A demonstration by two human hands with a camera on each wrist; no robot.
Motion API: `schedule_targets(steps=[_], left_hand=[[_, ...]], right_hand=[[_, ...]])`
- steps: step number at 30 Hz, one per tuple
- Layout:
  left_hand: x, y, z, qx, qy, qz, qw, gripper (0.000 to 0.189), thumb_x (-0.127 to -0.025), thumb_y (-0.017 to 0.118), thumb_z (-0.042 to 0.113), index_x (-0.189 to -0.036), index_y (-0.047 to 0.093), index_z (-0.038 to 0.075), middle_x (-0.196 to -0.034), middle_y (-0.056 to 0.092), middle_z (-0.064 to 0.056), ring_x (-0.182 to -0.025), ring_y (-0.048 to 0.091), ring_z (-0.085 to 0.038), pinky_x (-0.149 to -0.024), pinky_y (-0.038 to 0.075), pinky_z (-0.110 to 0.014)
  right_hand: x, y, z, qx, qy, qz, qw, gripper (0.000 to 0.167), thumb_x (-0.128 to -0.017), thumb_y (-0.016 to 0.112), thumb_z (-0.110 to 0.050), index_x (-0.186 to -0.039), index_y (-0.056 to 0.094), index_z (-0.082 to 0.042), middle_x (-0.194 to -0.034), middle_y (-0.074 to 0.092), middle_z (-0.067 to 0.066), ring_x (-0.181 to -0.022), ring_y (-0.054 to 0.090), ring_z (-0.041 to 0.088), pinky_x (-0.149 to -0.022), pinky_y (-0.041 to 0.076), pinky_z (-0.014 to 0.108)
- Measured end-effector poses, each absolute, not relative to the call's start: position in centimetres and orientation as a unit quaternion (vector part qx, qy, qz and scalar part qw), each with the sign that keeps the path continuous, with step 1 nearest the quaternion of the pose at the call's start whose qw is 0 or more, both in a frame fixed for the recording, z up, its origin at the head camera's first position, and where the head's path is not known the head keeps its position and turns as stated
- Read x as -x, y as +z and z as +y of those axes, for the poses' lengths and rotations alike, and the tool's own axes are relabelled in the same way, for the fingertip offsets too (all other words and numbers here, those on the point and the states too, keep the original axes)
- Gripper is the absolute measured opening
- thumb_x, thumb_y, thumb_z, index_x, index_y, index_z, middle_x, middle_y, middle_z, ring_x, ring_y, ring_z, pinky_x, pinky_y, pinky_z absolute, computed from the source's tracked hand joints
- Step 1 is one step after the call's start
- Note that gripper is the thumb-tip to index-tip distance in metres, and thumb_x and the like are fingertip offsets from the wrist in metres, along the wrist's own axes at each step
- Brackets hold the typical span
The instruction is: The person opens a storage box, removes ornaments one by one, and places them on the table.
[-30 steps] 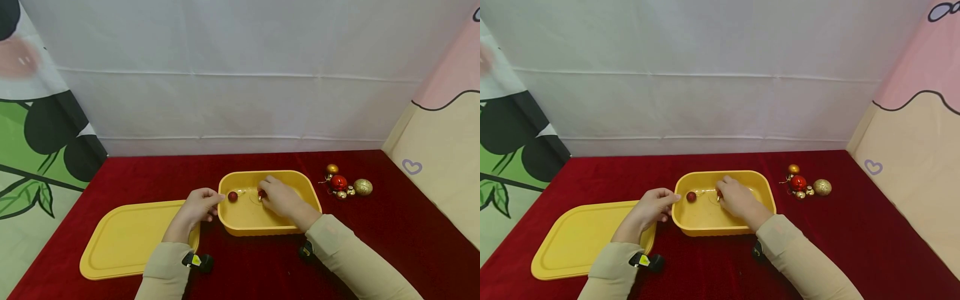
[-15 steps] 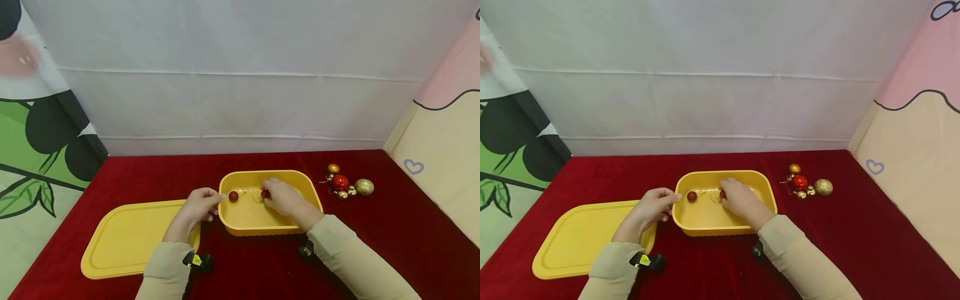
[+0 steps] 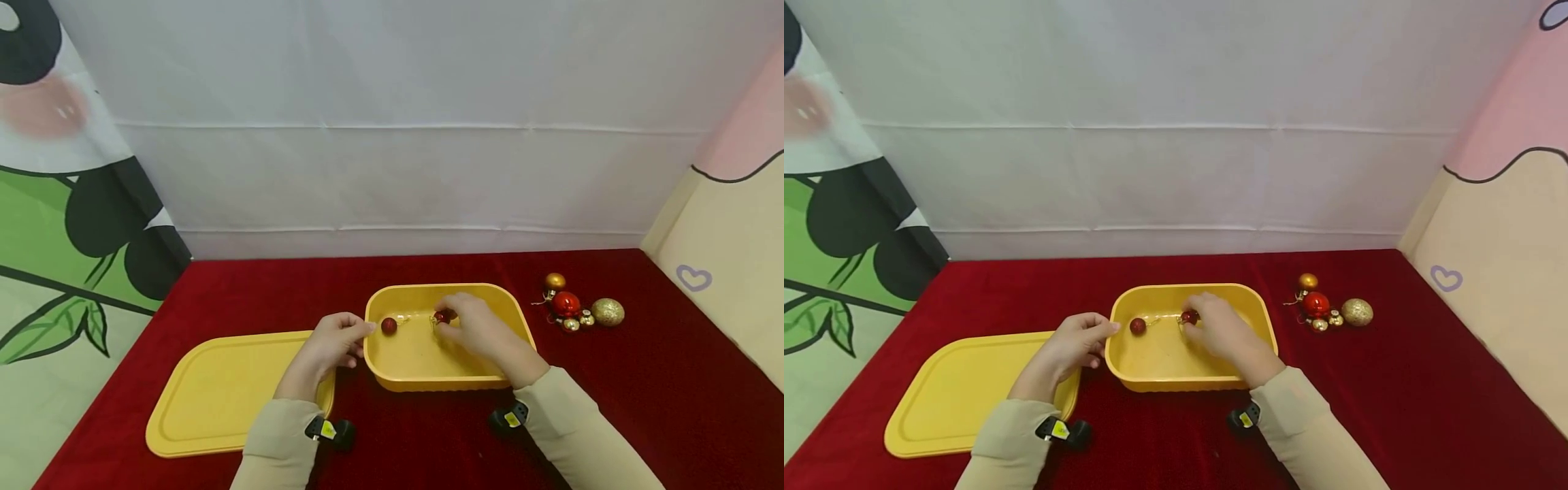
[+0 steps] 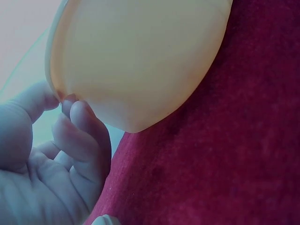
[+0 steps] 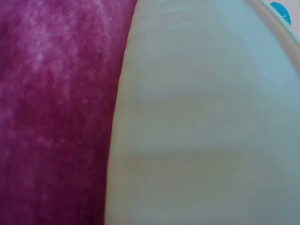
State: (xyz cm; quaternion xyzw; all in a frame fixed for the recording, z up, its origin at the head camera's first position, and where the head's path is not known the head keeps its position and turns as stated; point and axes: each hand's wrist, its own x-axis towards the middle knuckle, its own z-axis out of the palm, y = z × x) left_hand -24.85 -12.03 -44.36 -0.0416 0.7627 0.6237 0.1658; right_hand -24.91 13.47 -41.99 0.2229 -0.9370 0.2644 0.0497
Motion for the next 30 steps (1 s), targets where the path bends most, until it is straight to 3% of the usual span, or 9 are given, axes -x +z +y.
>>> schedule_targets(steps=[22,30], left_hand=[[24.9,-44.6,-11.8,0.046,0.624,0.764,0.16,0.02,-0.087,0.066,0.024,-0.088,0.058,0.006,-0.068,0.056,-0.002,-0.057,0.054,-0.013,-0.047,0.045,-0.022],[24.9,-44.6,-11.8,0.05,0.621,0.767,0.156,0.018,-0.088,0.066,0.023,-0.087,0.059,0.006,-0.068,0.057,-0.003,-0.057,0.054,-0.013,-0.047,0.045,-0.022]], right_hand=[[23.3,-40.8,16.6,-0.252,0.249,-0.927,0.123,0.02,-0.083,0.068,-0.008,-0.101,0.067,-0.002,-0.094,0.068,0.006,-0.086,0.065,0.02,-0.078,0.053,0.037],[22.4,-40.4,18.5,-0.217,0.256,-0.931,0.143,0.021,-0.082,0.069,-0.009,-0.103,0.067,-0.006,-0.098,0.068,0.005,-0.086,0.066,0.02,-0.076,0.054,0.039]])
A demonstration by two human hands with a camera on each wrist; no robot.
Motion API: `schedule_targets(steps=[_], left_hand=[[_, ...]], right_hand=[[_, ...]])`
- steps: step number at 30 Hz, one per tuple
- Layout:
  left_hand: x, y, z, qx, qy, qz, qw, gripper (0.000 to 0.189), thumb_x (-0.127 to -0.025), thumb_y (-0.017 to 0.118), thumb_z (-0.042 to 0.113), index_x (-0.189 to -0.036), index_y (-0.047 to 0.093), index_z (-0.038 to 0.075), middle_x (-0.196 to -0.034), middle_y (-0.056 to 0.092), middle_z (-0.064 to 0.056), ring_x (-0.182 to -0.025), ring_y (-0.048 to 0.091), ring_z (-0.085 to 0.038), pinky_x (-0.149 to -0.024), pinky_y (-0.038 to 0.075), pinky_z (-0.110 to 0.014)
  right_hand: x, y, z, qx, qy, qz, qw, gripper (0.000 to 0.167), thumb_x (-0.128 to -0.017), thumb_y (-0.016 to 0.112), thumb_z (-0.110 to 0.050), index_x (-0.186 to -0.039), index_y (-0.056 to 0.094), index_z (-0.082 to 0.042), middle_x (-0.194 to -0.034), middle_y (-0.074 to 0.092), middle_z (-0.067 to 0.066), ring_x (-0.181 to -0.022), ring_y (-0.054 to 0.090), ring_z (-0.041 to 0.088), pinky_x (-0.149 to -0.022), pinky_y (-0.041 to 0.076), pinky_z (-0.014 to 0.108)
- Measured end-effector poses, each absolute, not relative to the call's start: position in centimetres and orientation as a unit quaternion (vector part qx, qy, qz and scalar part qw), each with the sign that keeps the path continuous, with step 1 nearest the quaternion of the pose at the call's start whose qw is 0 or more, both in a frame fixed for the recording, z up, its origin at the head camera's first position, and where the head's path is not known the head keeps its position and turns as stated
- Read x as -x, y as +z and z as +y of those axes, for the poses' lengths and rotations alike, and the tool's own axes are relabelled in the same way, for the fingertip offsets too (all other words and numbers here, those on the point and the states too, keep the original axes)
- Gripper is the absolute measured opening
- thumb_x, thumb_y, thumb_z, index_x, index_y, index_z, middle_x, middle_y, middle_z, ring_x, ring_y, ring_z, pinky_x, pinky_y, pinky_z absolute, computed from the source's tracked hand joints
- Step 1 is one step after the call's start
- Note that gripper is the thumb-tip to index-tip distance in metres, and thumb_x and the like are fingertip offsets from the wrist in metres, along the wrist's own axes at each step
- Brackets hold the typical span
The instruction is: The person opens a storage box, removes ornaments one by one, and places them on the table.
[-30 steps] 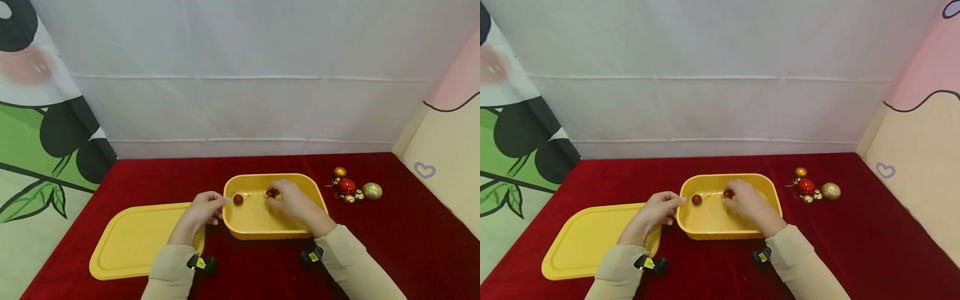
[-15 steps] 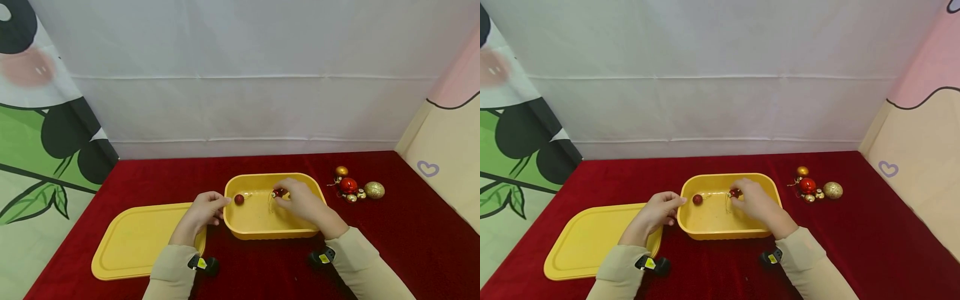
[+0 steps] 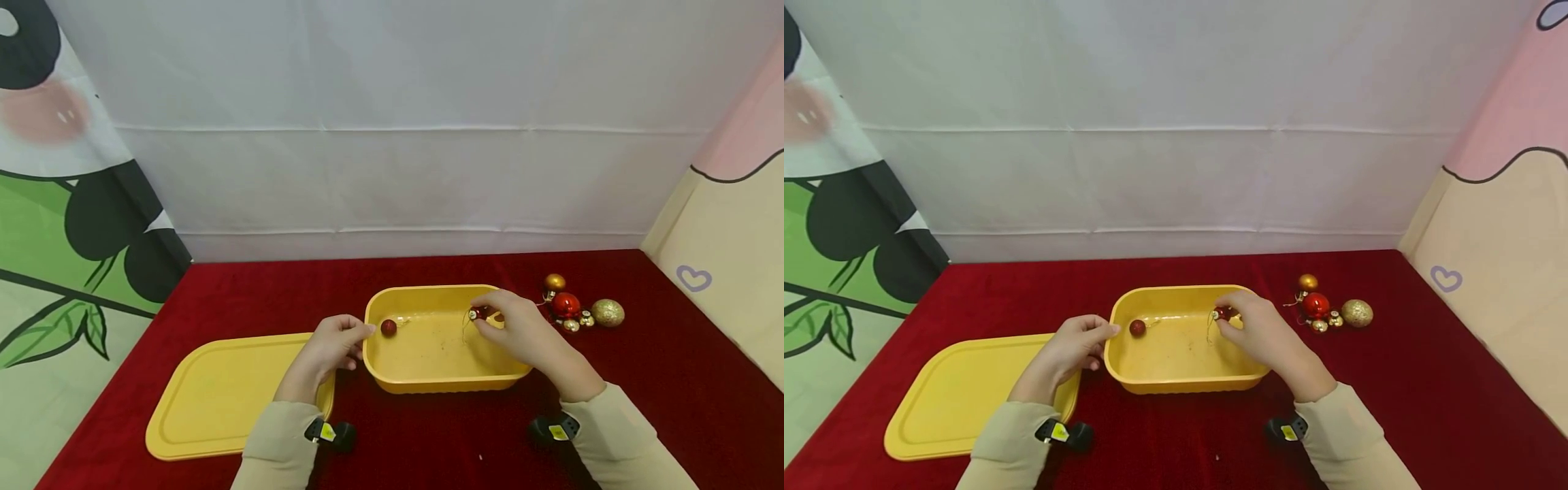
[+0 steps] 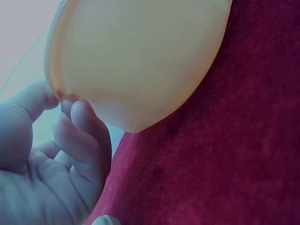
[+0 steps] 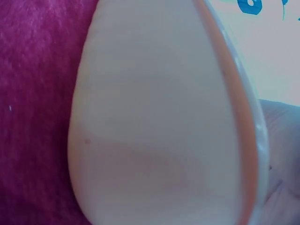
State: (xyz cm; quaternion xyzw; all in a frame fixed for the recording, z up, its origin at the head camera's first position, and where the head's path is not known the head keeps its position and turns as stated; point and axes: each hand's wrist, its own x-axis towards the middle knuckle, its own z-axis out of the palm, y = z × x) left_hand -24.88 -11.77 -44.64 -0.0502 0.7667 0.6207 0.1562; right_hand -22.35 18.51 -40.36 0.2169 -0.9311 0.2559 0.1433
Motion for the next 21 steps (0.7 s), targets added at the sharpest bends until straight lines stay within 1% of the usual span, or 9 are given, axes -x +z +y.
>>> schedule_targets(steps=[5,11,16,21], left_hand=[[24.9,-44.9,-11.7,0.047,0.621,0.766,0.159,0.019,-0.088,0.066,0.023,-0.088,0.059,0.006,-0.068,0.056,-0.003,-0.057,0.054,-0.013,-0.047,0.045,-0.022],[24.9,-44.8,-11.7,0.048,0.623,0.764,0.159,0.018,-0.087,0.066,0.022,-0.087,0.059,0.006,-0.067,0.056,-0.003,-0.057,0.053,-0.013,-0.047,0.045,-0.022],[24.9,-44.7,-11.8,0.047,0.626,0.762,0.16,0.018,-0.087,0.066,0.022,-0.087,0.059,0.006,-0.068,0.056,-0.003,-0.057,0.053,-0.013,-0.047,0.045,-0.022],[24.8,-44.5,-11.9,0.041,0.624,0.764,0.16,0.02,-0.087,0.066,0.023,-0.088,0.059,0.005,-0.069,0.056,-0.003,-0.057,0.054,-0.013,-0.047,0.045,-0.022]], right_hand=[[22.1,-40.1,19.5,-0.201,0.274,-0.928,0.154,0.021,-0.082,0.068,-0.006,-0.103,0.067,-0.004,-0.098,0.067,0.008,-0.085,0.067,0.022,-0.076,0.056,0.041],[21.8,-39.4,20.4,-0.18,0.278,-0.931,0.156,0.022,-0.082,0.068,-0.006,-0.104,0.067,-0.004,-0.1,0.068,0.011,-0.085,0.067,0.024,-0.075,0.055,0.042],[21.7,-38.9,21.2,-0.171,0.269,-0.933,0.168,0.022,-0.082,0.069,-0.008,-0.104,0.068,-0.006,-0.096,0.069,0.01,-0.079,0.067,0.023,-0.07,0.055,0.04],[21.7,-38.6,22.1,-0.157,0.273,-0.934,0.167,0.023,-0.083,0.069,-0.009,-0.106,0.067,-0.005,-0.093,0.07,0.009,-0.078,0.066,0.023,-0.069,0.057,0.04]])
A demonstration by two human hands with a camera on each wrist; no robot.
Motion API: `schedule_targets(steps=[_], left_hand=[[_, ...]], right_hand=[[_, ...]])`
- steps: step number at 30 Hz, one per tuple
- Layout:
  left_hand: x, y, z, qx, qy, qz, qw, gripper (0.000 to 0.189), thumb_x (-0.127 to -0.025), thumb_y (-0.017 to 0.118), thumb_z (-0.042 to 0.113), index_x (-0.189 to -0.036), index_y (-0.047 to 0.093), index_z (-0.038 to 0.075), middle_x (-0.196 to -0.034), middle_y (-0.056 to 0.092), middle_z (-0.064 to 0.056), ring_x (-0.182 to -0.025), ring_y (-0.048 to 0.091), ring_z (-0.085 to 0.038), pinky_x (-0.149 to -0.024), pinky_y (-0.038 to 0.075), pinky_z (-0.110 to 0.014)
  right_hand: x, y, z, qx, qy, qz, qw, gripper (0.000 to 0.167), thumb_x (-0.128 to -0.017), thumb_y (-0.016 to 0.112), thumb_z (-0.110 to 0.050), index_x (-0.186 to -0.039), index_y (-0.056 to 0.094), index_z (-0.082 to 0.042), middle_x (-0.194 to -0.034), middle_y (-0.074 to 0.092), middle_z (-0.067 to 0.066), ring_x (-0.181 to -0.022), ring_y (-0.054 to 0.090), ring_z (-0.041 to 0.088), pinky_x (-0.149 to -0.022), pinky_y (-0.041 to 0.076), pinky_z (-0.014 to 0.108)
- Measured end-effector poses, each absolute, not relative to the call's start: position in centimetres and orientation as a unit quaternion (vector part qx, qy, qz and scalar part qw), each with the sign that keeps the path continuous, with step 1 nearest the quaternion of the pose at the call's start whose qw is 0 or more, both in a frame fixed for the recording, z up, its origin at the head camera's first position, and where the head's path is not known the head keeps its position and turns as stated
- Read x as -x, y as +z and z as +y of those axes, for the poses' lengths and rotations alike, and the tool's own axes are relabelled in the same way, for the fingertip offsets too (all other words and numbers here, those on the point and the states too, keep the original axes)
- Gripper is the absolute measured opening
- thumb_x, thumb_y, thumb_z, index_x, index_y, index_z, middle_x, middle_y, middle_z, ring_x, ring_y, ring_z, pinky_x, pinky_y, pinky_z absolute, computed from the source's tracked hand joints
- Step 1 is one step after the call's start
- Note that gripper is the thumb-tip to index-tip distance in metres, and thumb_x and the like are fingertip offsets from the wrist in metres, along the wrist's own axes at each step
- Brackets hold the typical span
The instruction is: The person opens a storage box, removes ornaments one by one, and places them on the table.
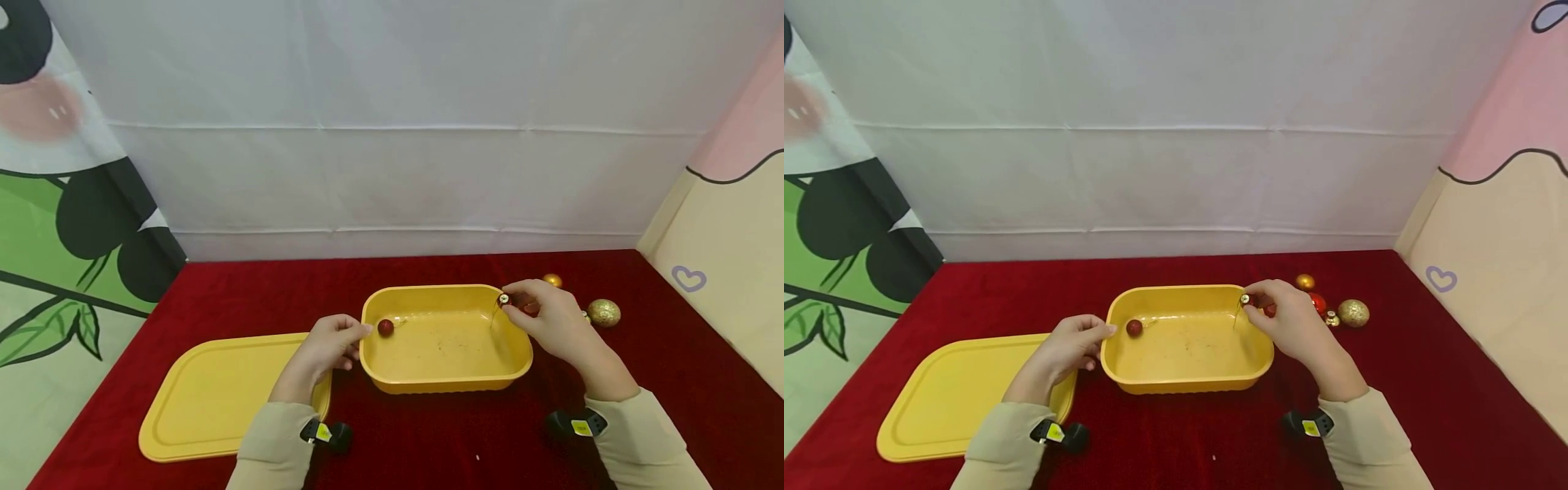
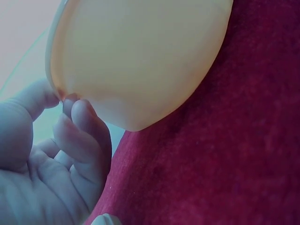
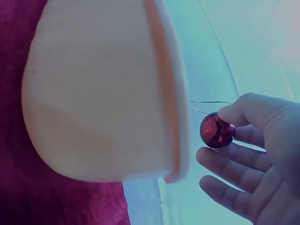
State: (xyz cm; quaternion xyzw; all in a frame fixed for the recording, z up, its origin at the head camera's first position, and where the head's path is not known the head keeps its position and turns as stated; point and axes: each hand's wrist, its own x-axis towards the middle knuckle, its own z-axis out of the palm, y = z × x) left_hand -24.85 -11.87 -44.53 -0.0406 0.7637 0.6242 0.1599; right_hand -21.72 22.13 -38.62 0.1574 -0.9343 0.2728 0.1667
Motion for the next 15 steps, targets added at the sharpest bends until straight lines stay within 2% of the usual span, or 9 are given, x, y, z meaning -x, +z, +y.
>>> schedule_targets(steps=[12,15], left_hand=[[25.0,-44.6,-12.1,0.04,0.618,0.768,0.161,0.02,-0.088,0.065,0.023,-0.089,0.058,0.004,-0.066,0.056,-0.002,-0.056,0.053,-0.013,-0.048,0.044,-0.022],[25.0,-44.7,-12.0,0.04,0.618,0.767,0.164,0.021,-0.088,0.065,0.023,-0.091,0.059,0.003,-0.066,0.056,-0.002,-0.056,0.053,-0.013,-0.048,0.044,-0.022]], right_hand=[[22.1,-38.0,23.9,-0.133,0.294,-0.93,0.175,0.026,-0.086,0.068,-0.012,-0.111,0.064,-0.003,-0.1,0.068,0.014,-0.086,0.066,0.027,-0.076,0.056,0.046],[22.0,-37.9,24.6,-0.118,0.291,-0.931,0.187,0.026,-0.087,0.068,-0.014,-0.111,0.065,-0.005,-0.098,0.069,0.013,-0.084,0.066,0.027,-0.073,0.057,0.042]])
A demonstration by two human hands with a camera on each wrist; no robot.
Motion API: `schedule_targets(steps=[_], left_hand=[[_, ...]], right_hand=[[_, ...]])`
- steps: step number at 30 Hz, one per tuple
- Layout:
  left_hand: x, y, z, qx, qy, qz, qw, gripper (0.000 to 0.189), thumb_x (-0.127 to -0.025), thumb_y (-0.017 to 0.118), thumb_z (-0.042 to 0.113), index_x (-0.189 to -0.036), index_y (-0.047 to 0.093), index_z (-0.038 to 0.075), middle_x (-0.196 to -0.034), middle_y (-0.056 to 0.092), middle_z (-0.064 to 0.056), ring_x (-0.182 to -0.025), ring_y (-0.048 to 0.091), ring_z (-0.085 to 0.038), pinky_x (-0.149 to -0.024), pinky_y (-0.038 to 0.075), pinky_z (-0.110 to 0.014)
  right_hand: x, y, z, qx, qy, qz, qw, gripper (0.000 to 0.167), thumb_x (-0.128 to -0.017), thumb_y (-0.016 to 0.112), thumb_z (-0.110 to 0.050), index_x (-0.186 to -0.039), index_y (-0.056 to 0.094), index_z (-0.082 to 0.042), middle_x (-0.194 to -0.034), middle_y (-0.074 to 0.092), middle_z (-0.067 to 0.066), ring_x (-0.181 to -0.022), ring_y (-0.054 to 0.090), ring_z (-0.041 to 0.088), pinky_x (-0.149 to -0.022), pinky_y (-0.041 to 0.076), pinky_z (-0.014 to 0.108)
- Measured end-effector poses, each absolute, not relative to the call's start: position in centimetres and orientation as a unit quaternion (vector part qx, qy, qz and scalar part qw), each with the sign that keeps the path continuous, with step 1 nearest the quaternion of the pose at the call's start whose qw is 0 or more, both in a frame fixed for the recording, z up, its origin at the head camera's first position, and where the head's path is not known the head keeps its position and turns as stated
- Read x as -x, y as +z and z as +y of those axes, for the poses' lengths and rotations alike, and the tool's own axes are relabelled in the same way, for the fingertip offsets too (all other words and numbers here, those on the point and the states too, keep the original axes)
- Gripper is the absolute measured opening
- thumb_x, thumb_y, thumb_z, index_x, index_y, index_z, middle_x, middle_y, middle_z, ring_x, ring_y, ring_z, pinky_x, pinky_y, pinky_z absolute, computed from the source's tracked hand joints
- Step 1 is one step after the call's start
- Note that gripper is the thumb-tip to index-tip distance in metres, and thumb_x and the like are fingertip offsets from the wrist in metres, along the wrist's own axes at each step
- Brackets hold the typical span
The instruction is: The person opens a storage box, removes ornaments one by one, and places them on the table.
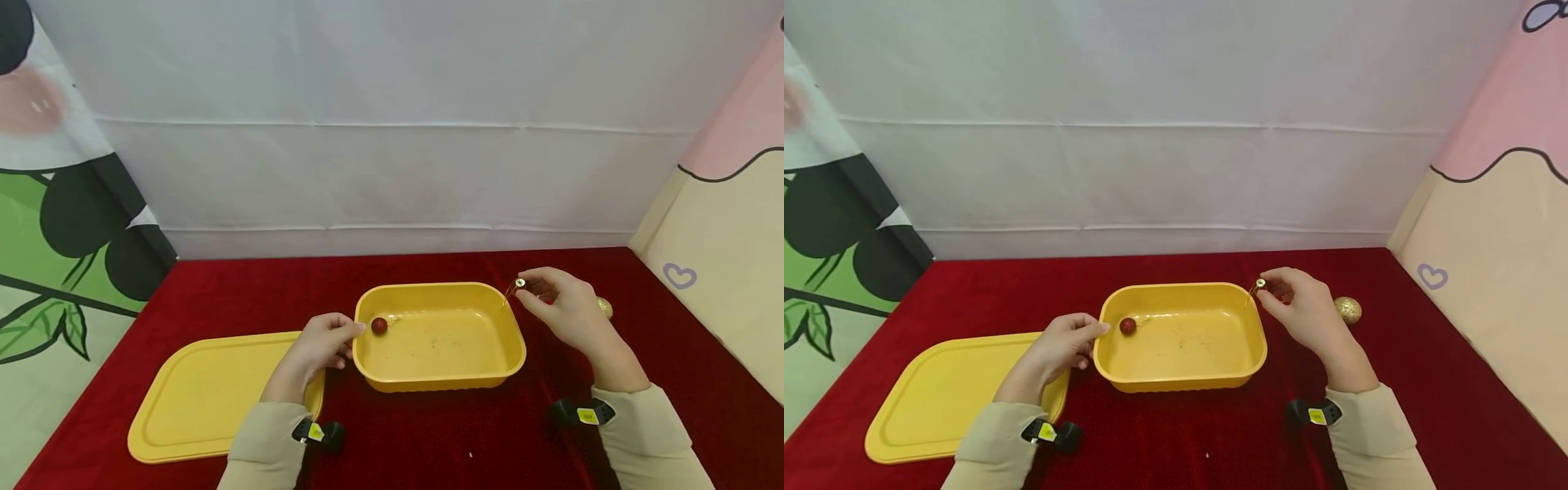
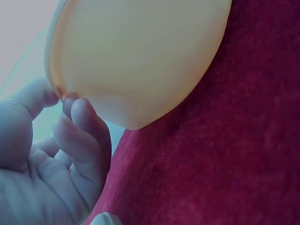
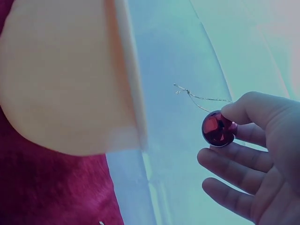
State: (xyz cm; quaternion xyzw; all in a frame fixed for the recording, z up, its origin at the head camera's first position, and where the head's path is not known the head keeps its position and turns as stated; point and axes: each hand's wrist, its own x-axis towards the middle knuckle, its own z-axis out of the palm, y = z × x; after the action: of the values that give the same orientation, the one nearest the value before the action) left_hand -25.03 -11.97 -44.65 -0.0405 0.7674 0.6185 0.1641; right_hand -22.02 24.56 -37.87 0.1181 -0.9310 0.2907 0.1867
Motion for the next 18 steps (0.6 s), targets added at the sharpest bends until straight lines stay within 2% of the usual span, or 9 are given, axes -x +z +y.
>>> schedule_targets(steps=[6,12,18], left_hand=[[25.1,-44.7,-12.0,0.035,0.617,0.768,0.167,0.024,-0.089,0.065,0.024,-0.093,0.058,0.002,-0.067,0.056,-0.002,-0.057,0.053,-0.013,-0.048,0.045,-0.022],[25.1,-44.8,-12.1,0.034,0.617,0.768,0.169,0.024,-0.088,0.065,0.026,-0.093,0.058,0.003,-0.067,0.056,-0.002,-0.058,0.053,-0.013,-0.049,0.045,-0.022],[25.2,-44.8,-12.0,0.034,0.617,0.767,0.172,0.025,-0.088,0.065,0.027,-0.094,0.058,0.003,-0.068,0.057,-0.003,-0.058,0.053,-0.013,-0.049,0.045,-0.022]], right_hand=[[21.8,-37.3,25.8,-0.092,0.297,-0.929,0.201,0.027,-0.087,0.068,-0.017,-0.111,0.064,-0.006,-0.097,0.07,0.014,-0.078,0.067,0.027,-0.062,0.051,0.016],[22.1,-37.4,26.8,-0.084,0.291,-0.928,0.218,0.026,-0.088,0.067,-0.019,-0.111,0.065,-0.007,-0.096,0.07,0.013,-0.077,0.065,0.024,-0.064,0.046,0.01],[22.2,-37.6,28.0,-0.054,0.288,-0.934,0.206,0.026,-0.091,0.063,-0.025,-0.112,0.063,-0.009,-0.099,0.07,0.013,-0.083,0.065,0.026,-0.065,0.046,0.011]])
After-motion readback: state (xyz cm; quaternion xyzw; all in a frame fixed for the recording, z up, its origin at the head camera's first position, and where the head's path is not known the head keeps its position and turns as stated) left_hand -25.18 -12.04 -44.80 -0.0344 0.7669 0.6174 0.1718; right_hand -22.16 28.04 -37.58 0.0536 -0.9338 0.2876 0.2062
